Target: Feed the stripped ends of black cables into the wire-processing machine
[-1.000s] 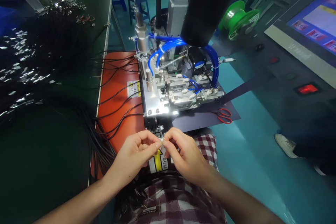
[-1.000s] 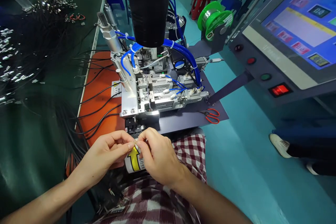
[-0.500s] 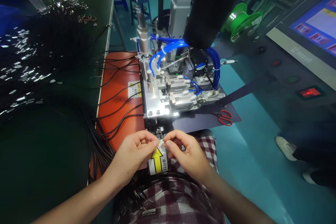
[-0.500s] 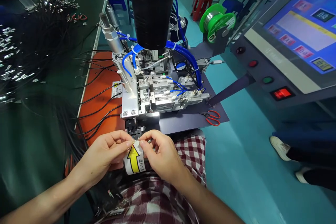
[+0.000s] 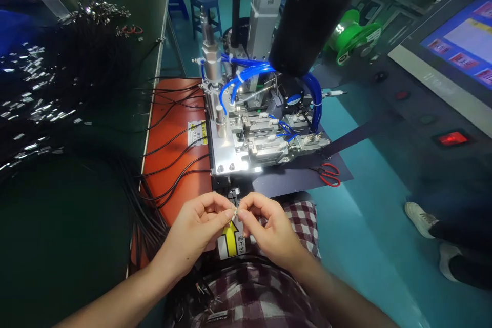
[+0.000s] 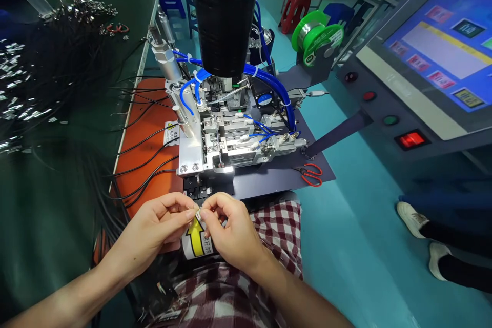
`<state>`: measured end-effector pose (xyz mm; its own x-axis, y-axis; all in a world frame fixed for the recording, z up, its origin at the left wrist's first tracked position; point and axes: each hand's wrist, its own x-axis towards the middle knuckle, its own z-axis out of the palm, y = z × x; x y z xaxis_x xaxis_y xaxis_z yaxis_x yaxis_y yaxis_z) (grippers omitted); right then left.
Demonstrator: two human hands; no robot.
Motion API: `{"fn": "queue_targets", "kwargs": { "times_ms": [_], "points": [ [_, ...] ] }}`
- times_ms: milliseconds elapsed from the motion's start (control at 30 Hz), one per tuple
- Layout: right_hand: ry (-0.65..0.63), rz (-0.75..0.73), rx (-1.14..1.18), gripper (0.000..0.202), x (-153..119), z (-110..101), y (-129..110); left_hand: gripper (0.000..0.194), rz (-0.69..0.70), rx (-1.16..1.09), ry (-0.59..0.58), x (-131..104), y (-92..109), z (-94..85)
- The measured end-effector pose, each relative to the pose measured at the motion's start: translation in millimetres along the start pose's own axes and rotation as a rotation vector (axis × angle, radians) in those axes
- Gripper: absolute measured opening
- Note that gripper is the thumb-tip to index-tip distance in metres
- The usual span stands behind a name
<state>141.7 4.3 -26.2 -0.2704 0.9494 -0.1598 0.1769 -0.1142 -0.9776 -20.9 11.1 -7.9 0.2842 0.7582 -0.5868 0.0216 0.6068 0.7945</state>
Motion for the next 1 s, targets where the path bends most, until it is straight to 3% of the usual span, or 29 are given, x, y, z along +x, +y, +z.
{"fn": "queue_targets", "kwargs": {
  "times_ms": [67,200,267,367,500,567,667,833,1000],
  "points": [
    [0.016,-0.110,-0.154,0.015,-2.4,-2.9,-1.5,0.018,0.079,0.065,0.000,-1.3,0.5,0.4],
    [0.041,-0.425,-0.563,0.014,-8.9,-10.4,-1.7,0.009,0.410,0.454,0.074,-7.0,1.2,1.9],
    [0.016,-0.500,-0.677,0.016,-11.4,-13.3,-0.6,0.011,0.433,0.584,0.045,-9.3,1.4,2.6],
    [-0.014,-0.435,-0.590,0.014,-11.7,-14.6,0.1,0.013,0.273,0.528,-0.032,-7.7,3.3,2.7],
    [-0.048,-0.114,-0.173,0.014,-4.1,-12.4,-1.5,0.019,-0.039,0.136,-0.170,1.3,10.2,0.0],
    [-0.074,0.024,-0.016,0.015,1.3,-12.1,-2.2,0.021,-0.119,0.035,-0.179,4.4,14.9,-1.8],
    [-0.084,0.070,0.028,0.013,7.6,-13.9,-2.0,0.026,-0.131,0.045,-0.125,5.5,21.5,-3.2],
    [-0.035,-0.088,-0.167,0.012,10.6,-17.2,-0.1,0.030,-0.119,0.118,-0.097,8.3,23.9,-3.5],
    [-0.010,-0.132,-0.210,0.013,11.3,-15.4,2.7,0.022,0.028,0.243,-0.034,13.0,16.0,-1.7]
  ]
}}
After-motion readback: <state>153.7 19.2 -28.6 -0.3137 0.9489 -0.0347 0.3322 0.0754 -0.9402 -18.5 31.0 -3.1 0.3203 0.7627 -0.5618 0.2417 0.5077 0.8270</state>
